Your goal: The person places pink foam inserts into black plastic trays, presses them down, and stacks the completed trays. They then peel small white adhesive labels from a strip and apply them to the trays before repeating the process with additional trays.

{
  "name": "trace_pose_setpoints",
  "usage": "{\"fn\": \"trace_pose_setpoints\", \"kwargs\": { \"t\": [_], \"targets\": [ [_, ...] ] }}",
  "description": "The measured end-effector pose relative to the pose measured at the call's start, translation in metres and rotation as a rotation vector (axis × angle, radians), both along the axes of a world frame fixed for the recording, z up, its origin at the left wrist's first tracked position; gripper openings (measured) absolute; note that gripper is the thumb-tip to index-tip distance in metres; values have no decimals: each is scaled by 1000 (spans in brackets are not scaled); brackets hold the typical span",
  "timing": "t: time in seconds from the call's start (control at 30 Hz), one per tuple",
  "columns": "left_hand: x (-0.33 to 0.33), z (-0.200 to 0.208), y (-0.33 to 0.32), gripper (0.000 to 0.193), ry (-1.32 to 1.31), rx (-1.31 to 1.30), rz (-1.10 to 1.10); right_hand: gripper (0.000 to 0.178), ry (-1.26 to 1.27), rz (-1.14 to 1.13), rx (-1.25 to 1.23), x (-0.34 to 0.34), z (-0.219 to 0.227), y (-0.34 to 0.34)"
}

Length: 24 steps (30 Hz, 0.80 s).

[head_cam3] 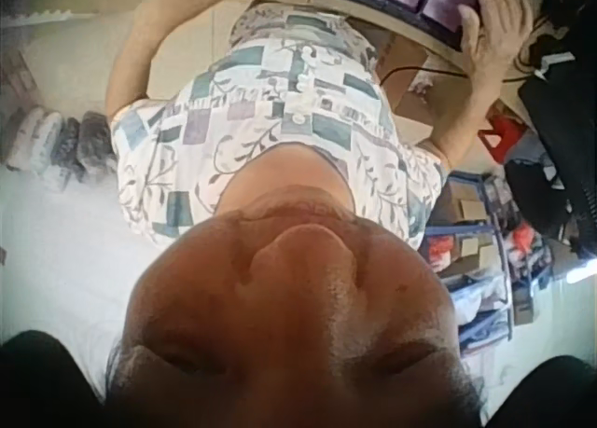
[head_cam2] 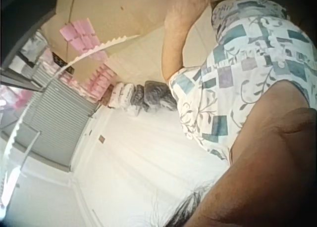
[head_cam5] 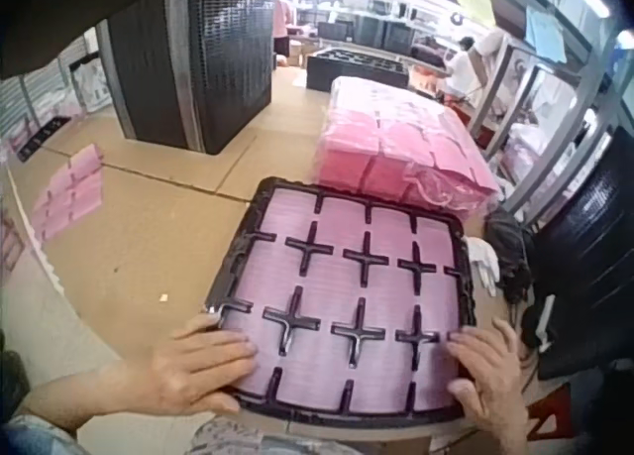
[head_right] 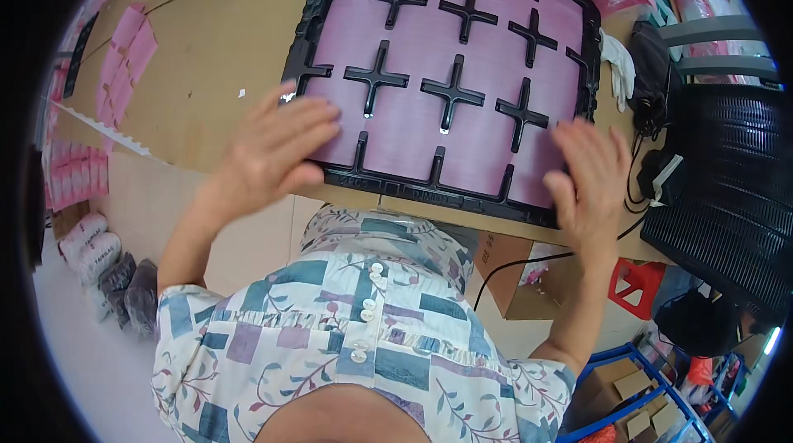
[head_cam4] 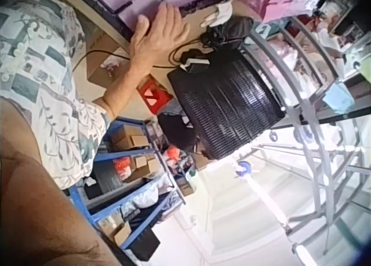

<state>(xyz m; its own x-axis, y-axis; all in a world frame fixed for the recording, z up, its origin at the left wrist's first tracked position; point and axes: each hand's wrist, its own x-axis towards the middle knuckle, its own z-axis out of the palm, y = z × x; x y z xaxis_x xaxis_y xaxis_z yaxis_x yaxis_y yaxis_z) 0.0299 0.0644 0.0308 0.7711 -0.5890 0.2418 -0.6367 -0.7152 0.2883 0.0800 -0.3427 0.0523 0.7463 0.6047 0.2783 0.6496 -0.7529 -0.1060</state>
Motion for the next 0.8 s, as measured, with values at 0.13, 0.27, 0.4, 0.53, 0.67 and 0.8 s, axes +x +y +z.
{"fn": "trace_pose_setpoints", "kwargs": {
  "t": [0.13,0.27,0.4,0.53,0.67,0.8],
  "targets": [
    [-24,-20,1,62,2,17,25,59,7,-132,-160,-48,-26,-8],
    [-16,-19,2,59,-30,3,-10,55,62,-138,-19,-49,-35,-17],
    [-9,-17,15,41,328,-606,112,51,239,-144,449,-51,-37,-25],
    [-5,-15,17,38,211,-611,173,53,115,-109,339,-50,-36,-20],
    [-14,-21,6,72,-5,-33,36,65,-21,-113,-48,-56,-36,-7],
    [-22,-27,8,79,-30,132,13,74,-10,-114,-137,-59,-42,-12]
  ]
}}
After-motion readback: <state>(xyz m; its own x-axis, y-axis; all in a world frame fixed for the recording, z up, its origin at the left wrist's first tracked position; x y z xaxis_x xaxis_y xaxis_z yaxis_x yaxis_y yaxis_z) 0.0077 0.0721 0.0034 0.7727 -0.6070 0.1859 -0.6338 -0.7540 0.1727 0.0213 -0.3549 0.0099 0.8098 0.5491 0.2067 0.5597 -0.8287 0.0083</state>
